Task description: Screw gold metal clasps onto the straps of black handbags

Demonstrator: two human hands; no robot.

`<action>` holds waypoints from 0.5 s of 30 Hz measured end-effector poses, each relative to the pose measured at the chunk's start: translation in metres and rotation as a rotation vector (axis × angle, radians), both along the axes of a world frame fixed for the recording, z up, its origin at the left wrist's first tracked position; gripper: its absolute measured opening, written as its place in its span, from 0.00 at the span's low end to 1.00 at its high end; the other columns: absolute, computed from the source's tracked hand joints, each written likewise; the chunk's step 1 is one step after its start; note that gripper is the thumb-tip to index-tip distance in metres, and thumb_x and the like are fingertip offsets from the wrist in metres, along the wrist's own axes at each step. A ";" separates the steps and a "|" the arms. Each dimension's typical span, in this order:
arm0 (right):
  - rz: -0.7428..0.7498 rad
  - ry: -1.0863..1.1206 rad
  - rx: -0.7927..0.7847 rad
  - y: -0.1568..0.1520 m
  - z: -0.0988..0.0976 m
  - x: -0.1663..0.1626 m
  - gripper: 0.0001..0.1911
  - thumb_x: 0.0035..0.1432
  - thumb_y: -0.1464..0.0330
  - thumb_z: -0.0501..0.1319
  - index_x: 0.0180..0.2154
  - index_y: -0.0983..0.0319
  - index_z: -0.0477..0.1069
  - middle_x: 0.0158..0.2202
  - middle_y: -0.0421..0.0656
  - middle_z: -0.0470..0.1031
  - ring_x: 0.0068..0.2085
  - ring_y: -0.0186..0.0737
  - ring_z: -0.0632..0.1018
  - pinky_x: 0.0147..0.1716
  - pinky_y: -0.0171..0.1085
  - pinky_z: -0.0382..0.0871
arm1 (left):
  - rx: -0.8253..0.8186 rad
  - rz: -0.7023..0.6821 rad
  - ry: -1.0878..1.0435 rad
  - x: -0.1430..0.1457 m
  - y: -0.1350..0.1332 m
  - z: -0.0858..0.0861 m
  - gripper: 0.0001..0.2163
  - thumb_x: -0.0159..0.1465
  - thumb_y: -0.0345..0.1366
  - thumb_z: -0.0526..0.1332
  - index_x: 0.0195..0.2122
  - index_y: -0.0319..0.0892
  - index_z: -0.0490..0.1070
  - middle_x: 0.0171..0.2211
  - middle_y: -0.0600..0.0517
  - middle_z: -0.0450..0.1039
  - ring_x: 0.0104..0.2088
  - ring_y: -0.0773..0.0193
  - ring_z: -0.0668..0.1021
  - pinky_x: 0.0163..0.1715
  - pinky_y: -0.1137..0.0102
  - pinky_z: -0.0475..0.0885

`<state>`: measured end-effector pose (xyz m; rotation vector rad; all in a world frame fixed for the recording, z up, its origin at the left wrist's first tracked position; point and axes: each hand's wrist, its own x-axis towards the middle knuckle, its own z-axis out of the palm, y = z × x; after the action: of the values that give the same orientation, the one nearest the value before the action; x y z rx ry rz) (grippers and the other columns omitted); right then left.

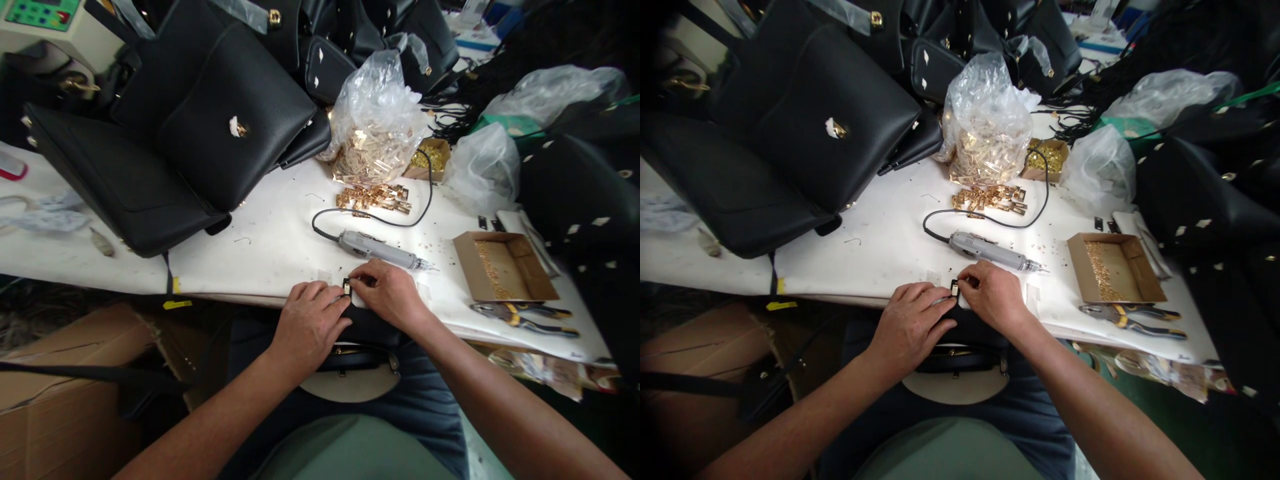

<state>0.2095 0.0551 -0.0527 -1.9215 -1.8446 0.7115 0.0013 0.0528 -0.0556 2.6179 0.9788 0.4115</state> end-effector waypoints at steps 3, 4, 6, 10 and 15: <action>-0.029 -0.010 -0.032 0.002 0.004 -0.002 0.06 0.61 0.67 0.64 0.37 0.54 0.81 0.36 0.38 0.81 0.36 0.38 0.79 0.36 0.36 0.67 | -0.008 0.008 0.011 -0.001 0.004 0.000 0.17 0.68 0.41 0.65 0.56 0.44 0.73 0.58 0.48 0.75 0.58 0.50 0.72 0.55 0.54 0.66; -0.038 -0.015 -0.046 0.002 0.005 -0.003 0.06 0.60 0.66 0.64 0.36 0.54 0.81 0.36 0.38 0.81 0.35 0.38 0.79 0.36 0.36 0.66 | -0.012 0.007 0.018 -0.002 0.005 0.000 0.18 0.68 0.42 0.65 0.57 0.43 0.73 0.60 0.47 0.74 0.59 0.50 0.71 0.55 0.53 0.66; -0.053 -0.020 -0.072 0.004 0.008 -0.004 0.06 0.59 0.66 0.64 0.36 0.54 0.81 0.35 0.37 0.81 0.35 0.38 0.78 0.35 0.36 0.66 | -0.019 -0.005 0.039 -0.002 0.008 0.002 0.19 0.68 0.44 0.65 0.58 0.43 0.72 0.61 0.48 0.73 0.60 0.50 0.70 0.56 0.53 0.66; -0.060 -0.020 -0.105 0.006 0.009 -0.005 0.06 0.59 0.65 0.64 0.35 0.55 0.81 0.35 0.39 0.82 0.34 0.39 0.78 0.34 0.36 0.66 | 0.003 -0.019 0.070 -0.001 0.010 0.004 0.20 0.69 0.44 0.64 0.59 0.43 0.71 0.63 0.46 0.72 0.61 0.49 0.70 0.55 0.53 0.65; -0.037 -0.012 -0.083 0.007 0.008 -0.003 0.06 0.60 0.65 0.64 0.34 0.55 0.81 0.35 0.40 0.81 0.34 0.39 0.78 0.35 0.36 0.66 | 0.036 -0.007 0.075 0.001 0.008 0.003 0.22 0.69 0.45 0.63 0.61 0.42 0.70 0.62 0.44 0.72 0.60 0.48 0.71 0.53 0.51 0.66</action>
<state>0.2061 0.0621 -0.0449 -2.0102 -1.8079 0.7771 0.0024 0.0611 -0.0528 2.6858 0.9945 0.3349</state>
